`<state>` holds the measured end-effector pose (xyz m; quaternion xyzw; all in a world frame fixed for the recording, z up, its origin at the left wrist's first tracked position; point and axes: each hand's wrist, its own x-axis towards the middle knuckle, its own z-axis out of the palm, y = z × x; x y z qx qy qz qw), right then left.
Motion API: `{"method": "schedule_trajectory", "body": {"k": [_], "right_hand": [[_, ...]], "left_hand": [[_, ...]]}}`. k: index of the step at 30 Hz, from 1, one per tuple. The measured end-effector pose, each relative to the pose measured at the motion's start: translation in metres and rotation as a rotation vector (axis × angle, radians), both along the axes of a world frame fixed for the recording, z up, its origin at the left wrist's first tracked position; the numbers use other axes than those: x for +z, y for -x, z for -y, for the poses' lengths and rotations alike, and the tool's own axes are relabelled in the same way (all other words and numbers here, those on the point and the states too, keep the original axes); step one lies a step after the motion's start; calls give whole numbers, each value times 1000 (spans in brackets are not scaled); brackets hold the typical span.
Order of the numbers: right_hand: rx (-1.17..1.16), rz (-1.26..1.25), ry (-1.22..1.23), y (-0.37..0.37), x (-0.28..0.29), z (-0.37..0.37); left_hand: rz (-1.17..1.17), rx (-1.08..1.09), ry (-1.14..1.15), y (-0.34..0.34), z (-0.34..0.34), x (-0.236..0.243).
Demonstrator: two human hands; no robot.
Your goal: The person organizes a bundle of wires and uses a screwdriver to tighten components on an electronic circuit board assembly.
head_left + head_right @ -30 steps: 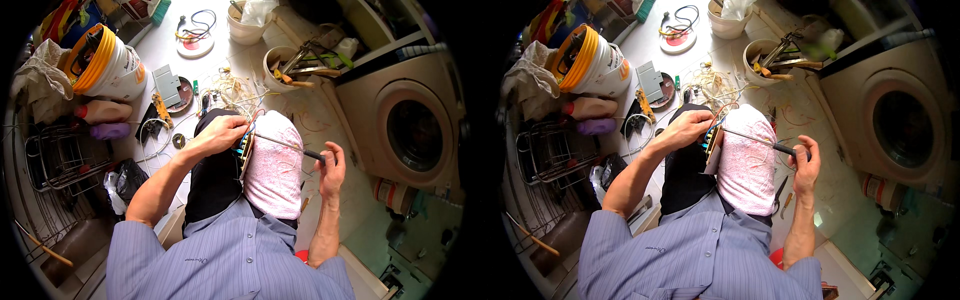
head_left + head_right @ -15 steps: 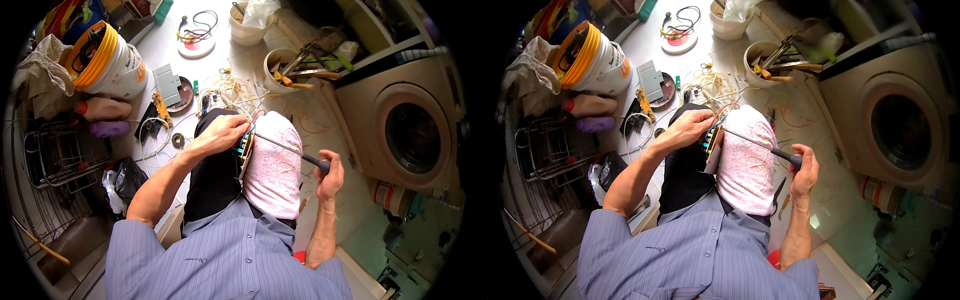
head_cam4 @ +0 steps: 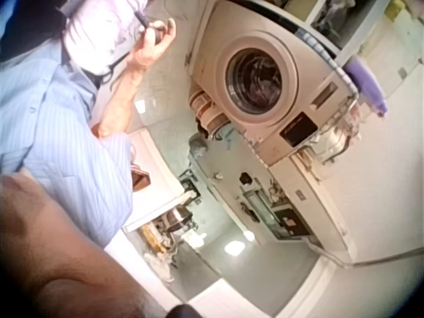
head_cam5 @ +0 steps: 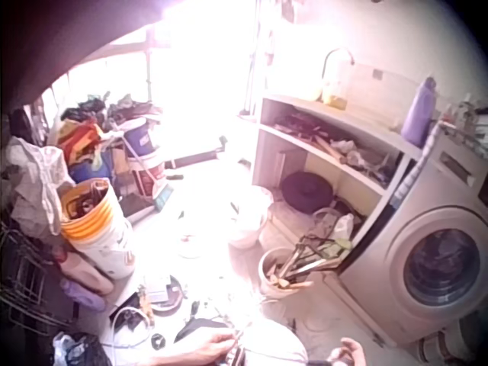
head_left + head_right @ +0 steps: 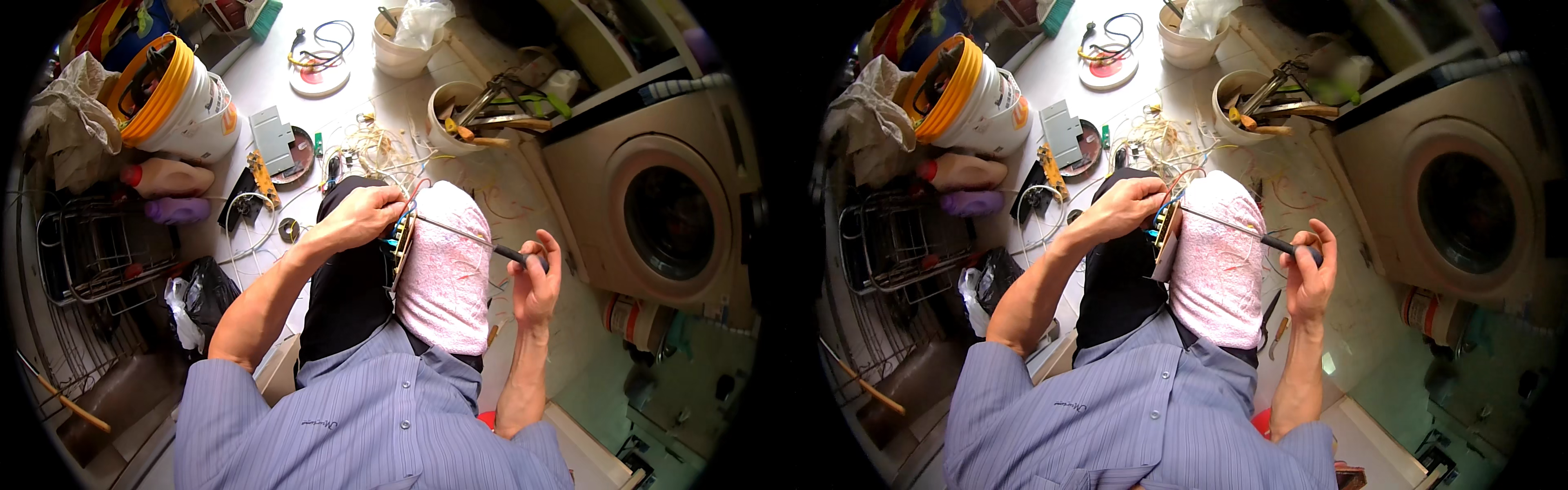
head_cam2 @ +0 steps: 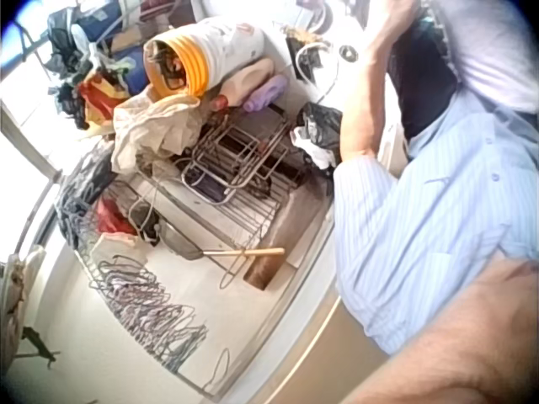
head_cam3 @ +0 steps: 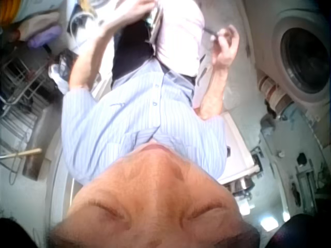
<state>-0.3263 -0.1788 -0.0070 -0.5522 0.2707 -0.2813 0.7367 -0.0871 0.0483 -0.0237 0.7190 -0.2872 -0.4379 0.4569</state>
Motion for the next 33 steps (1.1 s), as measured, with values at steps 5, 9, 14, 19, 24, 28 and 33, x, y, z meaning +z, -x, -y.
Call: {"method": "schedule_trajectory", "body": {"k": [5,9,14,19,24,28,33], "right_hand": [[-50,-382,33,10,-6,20],[-83,-147,91,-2,4,5],[-107,-116,217,-10,10,0],[28,-453,216,5,13,21],[74,1,111,-1,13,7],[46,-198,104,6,15,15],[-34,-274,210,-4,13,8]], "left_hand": [[-61,50,99,5,-2,4],[35,10,51,3,-1,-3],[143,33,43,5,2,-12],[-98,9,77,1,-3,2],[5,7,13,2,-1,-3],[-151,-9,127,-3,-6,-12],[-70,-38,70,-4,-5,-2]]}}
